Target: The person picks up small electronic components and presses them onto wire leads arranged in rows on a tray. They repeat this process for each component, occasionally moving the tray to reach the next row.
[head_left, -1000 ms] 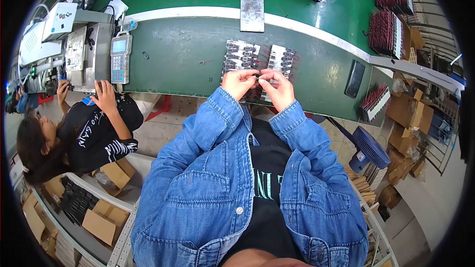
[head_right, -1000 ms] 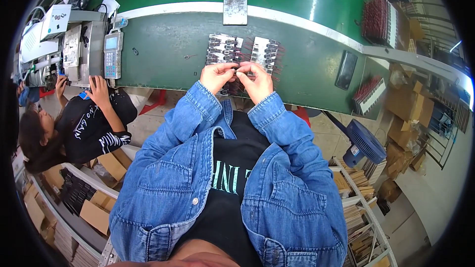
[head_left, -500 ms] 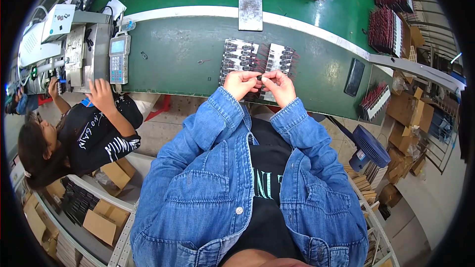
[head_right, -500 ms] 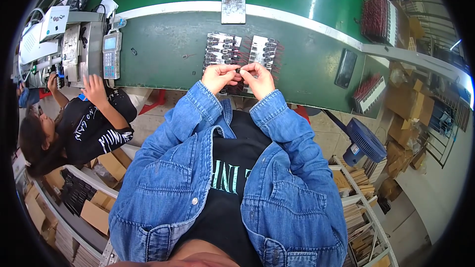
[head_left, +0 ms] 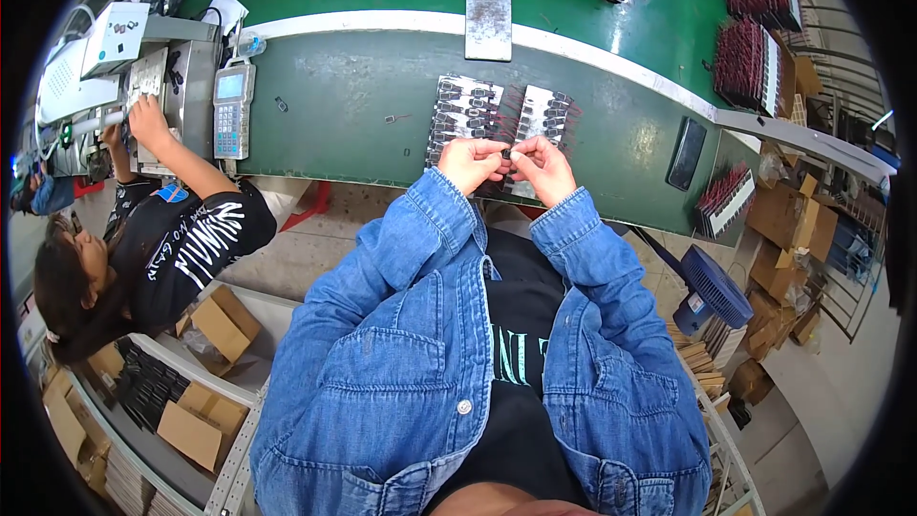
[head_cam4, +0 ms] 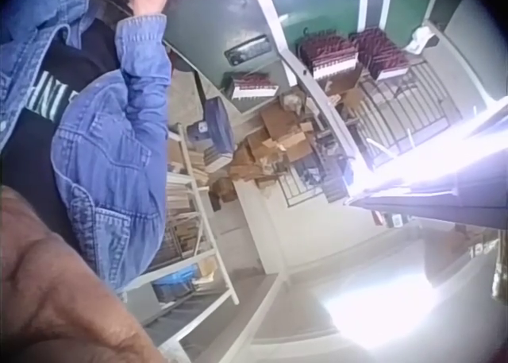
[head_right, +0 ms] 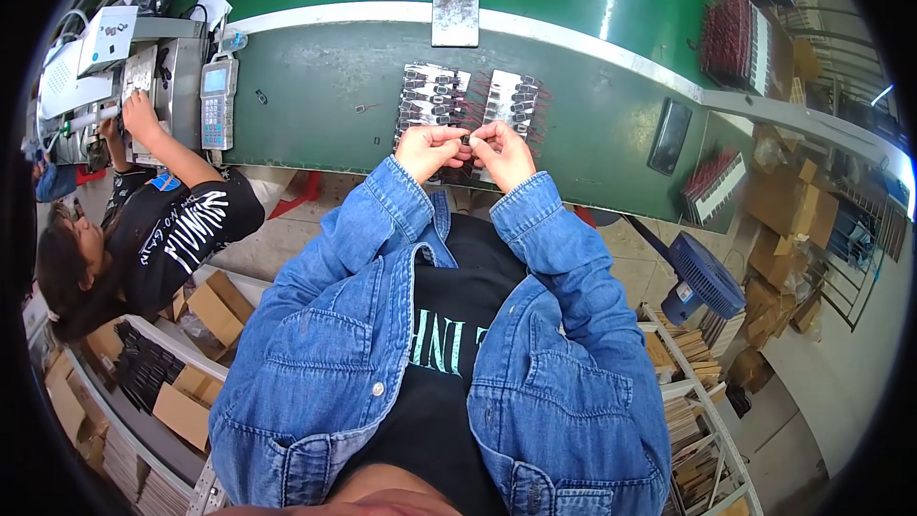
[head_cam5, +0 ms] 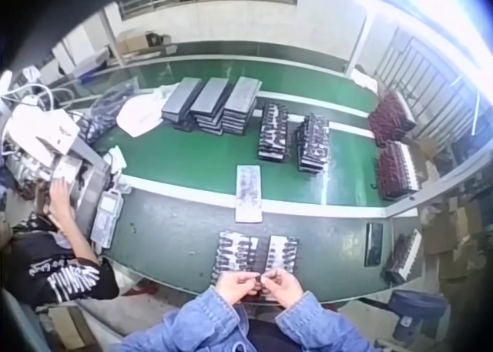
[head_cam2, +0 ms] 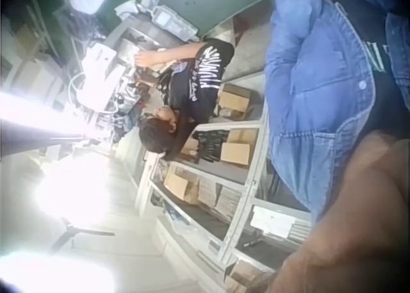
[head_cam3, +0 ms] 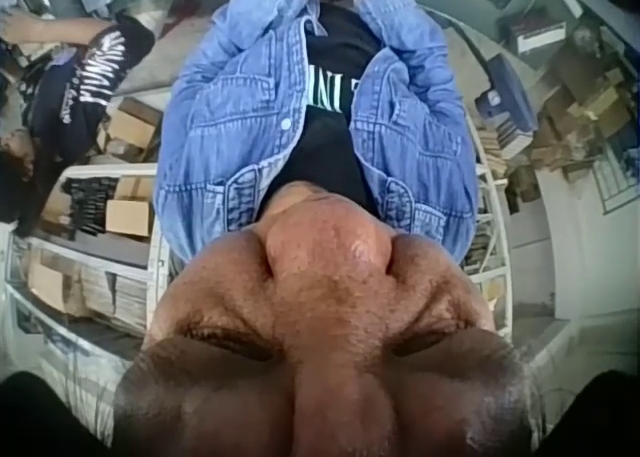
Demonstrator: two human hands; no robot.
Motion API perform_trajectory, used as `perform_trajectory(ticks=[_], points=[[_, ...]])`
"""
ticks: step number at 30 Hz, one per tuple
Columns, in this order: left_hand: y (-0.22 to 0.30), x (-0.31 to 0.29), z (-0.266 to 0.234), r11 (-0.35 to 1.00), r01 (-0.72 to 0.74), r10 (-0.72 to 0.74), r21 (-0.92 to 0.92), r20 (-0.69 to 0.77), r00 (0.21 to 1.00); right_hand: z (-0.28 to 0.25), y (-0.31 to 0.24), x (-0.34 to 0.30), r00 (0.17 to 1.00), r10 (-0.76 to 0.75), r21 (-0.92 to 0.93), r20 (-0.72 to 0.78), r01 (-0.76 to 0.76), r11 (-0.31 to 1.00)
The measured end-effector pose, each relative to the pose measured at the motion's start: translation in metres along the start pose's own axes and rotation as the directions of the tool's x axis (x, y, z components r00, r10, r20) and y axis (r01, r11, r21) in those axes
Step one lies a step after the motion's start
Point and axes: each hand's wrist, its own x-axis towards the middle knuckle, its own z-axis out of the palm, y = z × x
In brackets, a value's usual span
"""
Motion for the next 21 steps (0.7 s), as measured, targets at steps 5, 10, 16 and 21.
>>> perform_trajectory(ticks=[5, 10, 16, 21], points=[[0.001, 0.000, 0.000, 1.000, 0.008, -0.008, -0.010, -0.012, 1.000, -0.004, 0.003, 0.003, 0.999, -0.006, -0.004, 0.035, 0.006, 1.000], [0.003, -0.001, 0.003, 1.000, 0.005, -0.005, -0.029, -0.002, 1.000, -0.002, 0.002, 0.003, 0.998, -0.058, 0.036, -0.008, 0.058, 0.998], [0.003, 0.000, 0.006, 0.997, 0.006, -0.008, -0.071, -0.022, 1.000, 0.000, -0.001, 0.003, 0.970, -0.239, -0.234, -0.039, 0.224, 0.946], [-0.003, 0.005, 0.011, 0.998, -0.043, 0.042, -0.055, -0.022, 0.999, 0.013, -0.009, -0.002, 0.933, -0.338, -0.305, -0.123, 0.288, 0.908]])
